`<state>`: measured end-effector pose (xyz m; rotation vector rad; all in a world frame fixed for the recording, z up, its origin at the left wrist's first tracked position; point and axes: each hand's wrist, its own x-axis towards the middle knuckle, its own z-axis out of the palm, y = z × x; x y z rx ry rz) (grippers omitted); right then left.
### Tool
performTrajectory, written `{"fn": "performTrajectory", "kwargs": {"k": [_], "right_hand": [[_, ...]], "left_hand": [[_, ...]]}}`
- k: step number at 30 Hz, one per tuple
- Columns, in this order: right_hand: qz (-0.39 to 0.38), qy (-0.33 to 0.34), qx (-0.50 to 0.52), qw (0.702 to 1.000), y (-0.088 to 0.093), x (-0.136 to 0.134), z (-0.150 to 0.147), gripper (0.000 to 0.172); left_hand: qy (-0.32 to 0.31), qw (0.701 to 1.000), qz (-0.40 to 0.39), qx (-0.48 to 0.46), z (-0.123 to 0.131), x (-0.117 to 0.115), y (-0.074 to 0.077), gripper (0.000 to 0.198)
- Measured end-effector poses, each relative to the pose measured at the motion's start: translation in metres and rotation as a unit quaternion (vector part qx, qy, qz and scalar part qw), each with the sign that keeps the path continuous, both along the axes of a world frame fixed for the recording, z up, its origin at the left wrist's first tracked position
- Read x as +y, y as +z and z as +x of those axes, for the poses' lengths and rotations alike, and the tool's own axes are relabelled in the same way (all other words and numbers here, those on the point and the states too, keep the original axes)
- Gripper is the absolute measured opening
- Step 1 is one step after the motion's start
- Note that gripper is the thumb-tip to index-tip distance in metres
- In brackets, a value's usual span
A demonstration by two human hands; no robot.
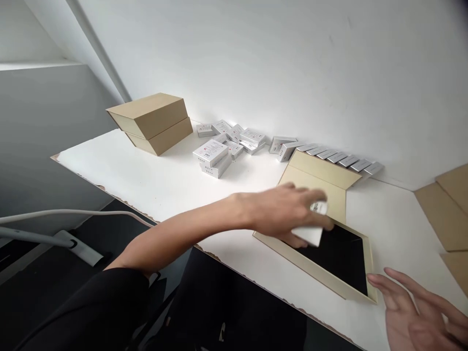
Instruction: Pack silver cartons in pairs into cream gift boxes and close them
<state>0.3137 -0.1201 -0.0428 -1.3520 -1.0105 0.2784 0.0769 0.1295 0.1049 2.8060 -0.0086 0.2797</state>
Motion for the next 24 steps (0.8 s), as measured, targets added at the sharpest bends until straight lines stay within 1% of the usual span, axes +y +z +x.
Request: {"fn": "performTrajectory", "kwargs": {"k": [1,2,4,6,8,10,12,13,14,15,17,18,19,20,21,22,23,24], "right_hand": [[-0.003,-0.005,0.019,1.000,0.002,-0.001,-0.004,0.026],[-0.004,-0.012,0.032,0.999,0.003,-0.002,-0.006,0.027],[-0.016,-0.023,0.039,0.999,0.004,-0.004,-0.008,0.028],[-0.038,-0.030,0.039,0.998,0.007,-0.004,-0.010,0.027],[-0.049,-0.031,0.002,0.998,0.012,-0.003,-0.015,0.026],[-0.043,-0.023,-0.062,0.997,0.018,0.002,-0.023,0.025],[-0.038,-0.016,-0.158,0.987,0.021,0.007,-0.031,0.029],[-0.046,-0.014,-0.223,0.974,0.021,0.010,-0.035,0.034],[-0.064,-0.008,-0.298,0.952,0.020,0.013,-0.037,0.038],[-0.083,-0.003,-0.373,0.924,0.018,0.015,-0.039,0.038],[-0.110,0.002,-0.483,0.869,0.011,0.018,-0.038,0.035],[-0.112,0.003,-0.509,0.853,0.008,0.019,-0.036,0.034],[-0.108,0.002,-0.522,0.846,0.005,0.020,-0.034,0.032],[-0.100,-0.001,-0.525,0.845,0.003,0.020,-0.032,0.030],[-0.095,-0.001,-0.525,0.846,0.002,0.021,-0.030,0.028],[-0.091,0.000,-0.525,0.846,0.001,0.021,-0.028,0.027],[-0.085,0.000,-0.528,0.845,0.002,0.022,-0.027,0.026],[-0.078,0.000,-0.531,0.844,0.002,0.023,-0.026,0.025]], "left_hand": [[0.001,0.998,0.019,0.058,0.008,-0.003,-0.012,0.041],[0.010,0.994,0.030,0.102,0.013,-0.005,-0.022,0.044],[0.029,0.986,0.033,0.161,0.018,-0.006,-0.038,0.058],[0.040,0.981,0.020,0.189,0.017,-0.005,-0.049,0.069],[0.043,0.980,-0.008,0.195,0.016,-0.005,-0.056,0.081],[0.054,0.981,-0.014,0.188,0.017,-0.005,-0.063,0.085],[0.058,0.978,0.001,0.199,0.019,-0.008,-0.067,0.081],[0.061,0.976,0.009,0.208,0.021,-0.009,-0.067,0.079],[0.064,0.974,0.012,0.216,0.022,-0.011,-0.067,0.077],[0.062,0.975,0.007,0.214,0.022,-0.013,-0.065,0.073],[0.035,0.985,-0.027,0.165,0.018,-0.013,-0.060,0.058],[0.020,0.992,-0.051,0.111,0.014,-0.010,-0.058,0.049],[0.026,0.996,-0.073,0.032,0.007,-0.005,-0.056,0.040],[0.068,0.992,-0.084,-0.068,-0.002,0.004,-0.055,0.032],[0.155,0.969,-0.078,-0.176,-0.014,0.015,-0.055,0.025],[0.281,0.919,-0.058,-0.272,-0.027,0.028,-0.057,0.019],[0.426,0.837,-0.028,-0.342,-0.043,0.043,-0.060,0.020],[0.560,0.746,0.002,-0.361,-0.059,0.059,-0.065,0.035]]}}
